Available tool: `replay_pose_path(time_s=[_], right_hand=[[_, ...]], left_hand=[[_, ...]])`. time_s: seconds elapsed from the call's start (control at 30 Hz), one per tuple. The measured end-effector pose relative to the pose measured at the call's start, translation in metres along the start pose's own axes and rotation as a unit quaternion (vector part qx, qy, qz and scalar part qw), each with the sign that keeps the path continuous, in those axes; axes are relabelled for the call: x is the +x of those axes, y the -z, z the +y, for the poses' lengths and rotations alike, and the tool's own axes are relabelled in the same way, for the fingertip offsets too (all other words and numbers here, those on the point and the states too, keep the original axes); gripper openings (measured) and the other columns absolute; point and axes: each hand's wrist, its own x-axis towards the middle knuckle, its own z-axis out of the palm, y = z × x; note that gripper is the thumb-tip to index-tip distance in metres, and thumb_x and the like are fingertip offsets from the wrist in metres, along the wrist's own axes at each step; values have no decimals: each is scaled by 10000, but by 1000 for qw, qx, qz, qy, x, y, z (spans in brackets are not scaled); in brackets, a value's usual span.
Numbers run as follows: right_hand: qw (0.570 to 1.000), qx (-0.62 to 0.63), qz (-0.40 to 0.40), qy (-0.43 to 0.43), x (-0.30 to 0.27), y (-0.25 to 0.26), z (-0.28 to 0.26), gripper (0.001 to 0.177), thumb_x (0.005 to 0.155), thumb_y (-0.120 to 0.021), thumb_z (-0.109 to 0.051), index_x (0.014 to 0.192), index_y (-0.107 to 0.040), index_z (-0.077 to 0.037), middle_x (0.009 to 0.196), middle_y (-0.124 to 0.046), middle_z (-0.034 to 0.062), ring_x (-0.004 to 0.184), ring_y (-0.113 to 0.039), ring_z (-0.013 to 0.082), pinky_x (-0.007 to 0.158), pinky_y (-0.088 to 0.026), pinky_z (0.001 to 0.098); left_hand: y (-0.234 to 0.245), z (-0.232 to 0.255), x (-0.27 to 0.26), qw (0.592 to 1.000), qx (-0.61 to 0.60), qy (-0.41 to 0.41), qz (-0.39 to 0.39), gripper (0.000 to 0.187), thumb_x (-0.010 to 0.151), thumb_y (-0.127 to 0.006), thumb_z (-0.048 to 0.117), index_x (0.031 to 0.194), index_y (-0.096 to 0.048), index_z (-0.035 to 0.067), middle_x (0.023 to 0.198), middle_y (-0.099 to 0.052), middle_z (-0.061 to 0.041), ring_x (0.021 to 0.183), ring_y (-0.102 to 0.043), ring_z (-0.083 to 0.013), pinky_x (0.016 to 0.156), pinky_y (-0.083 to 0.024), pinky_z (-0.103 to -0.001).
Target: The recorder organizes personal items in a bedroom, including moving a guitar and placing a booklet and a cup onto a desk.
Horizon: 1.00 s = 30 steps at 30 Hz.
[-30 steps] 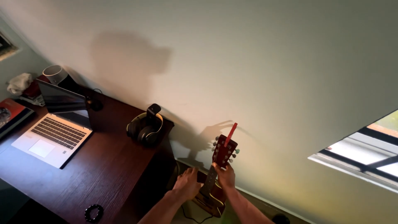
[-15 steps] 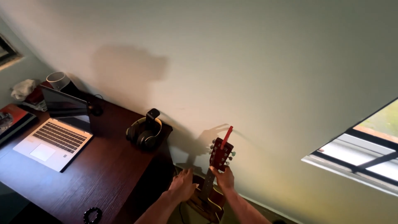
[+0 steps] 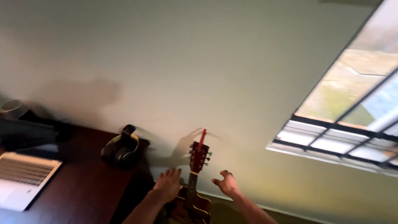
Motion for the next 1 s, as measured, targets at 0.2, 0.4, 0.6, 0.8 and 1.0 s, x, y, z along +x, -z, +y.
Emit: replay_pose_path(time_s=[0.2, 0.4, 0.6, 0.8, 1.0], right_hand=[[993, -79, 91, 6, -67, 60, -13, 647, 861, -780, -409, 1339, -535, -48, 1402, -539, 186, 1251, -584, 366, 1057, -487, 437], [975, -100, 198, 32, -113, 93, -15, 574, 864, -769, -357, 1296, -557, -45, 1321, -577, 202, 1205, -591, 379, 1021, -497, 449], [963, -103, 241, -54, -215, 118, -49, 525, 877, -757, -339, 1293, -575, -76, 1346, -574, 155, 1224, -579, 368, 998, -491, 469], [947, -81, 297, -87, -290, 110, 1, 483, 873, -770, -339, 1241, -625, -62, 1305, -613, 152, 1185, -629, 348, 1007, -519, 430], [938, -35, 293, -184, -370, 100, 42, 511, 884, -737, -344, 1270, -601, -39, 1314, -602, 162, 1147, -664, 339, 995, -519, 428]], left_hand=[[5, -9, 21, 972, 178, -131, 77, 678, 1062, -595, 279, 1592, -202, 123, 1629, -205, -200, 1494, -213, -447, 1211, -215, -568], [44, 10, -16, 935, 258, -215, 111, 651, 1022, -589, 246, 1574, -263, 131, 1530, -409, -155, 1386, -443, -365, 1135, -380, -528], [48, 27, -16, 898, 269, -325, 125, 358, 1027, -575, 265, 1358, -502, 150, 1272, -617, -137, 1146, -632, -342, 973, -515, -502], [23, 61, -42, 871, 280, -388, 114, 312, 1024, -561, 245, 1298, -508, 106, 1170, -640, -133, 1023, -692, -335, 861, -577, -480], [-21, 99, -49, 823, 259, -494, 110, 324, 975, -608, 244, 1259, -538, 105, 1163, -645, -146, 1052, -658, -361, 882, -535, -492]])
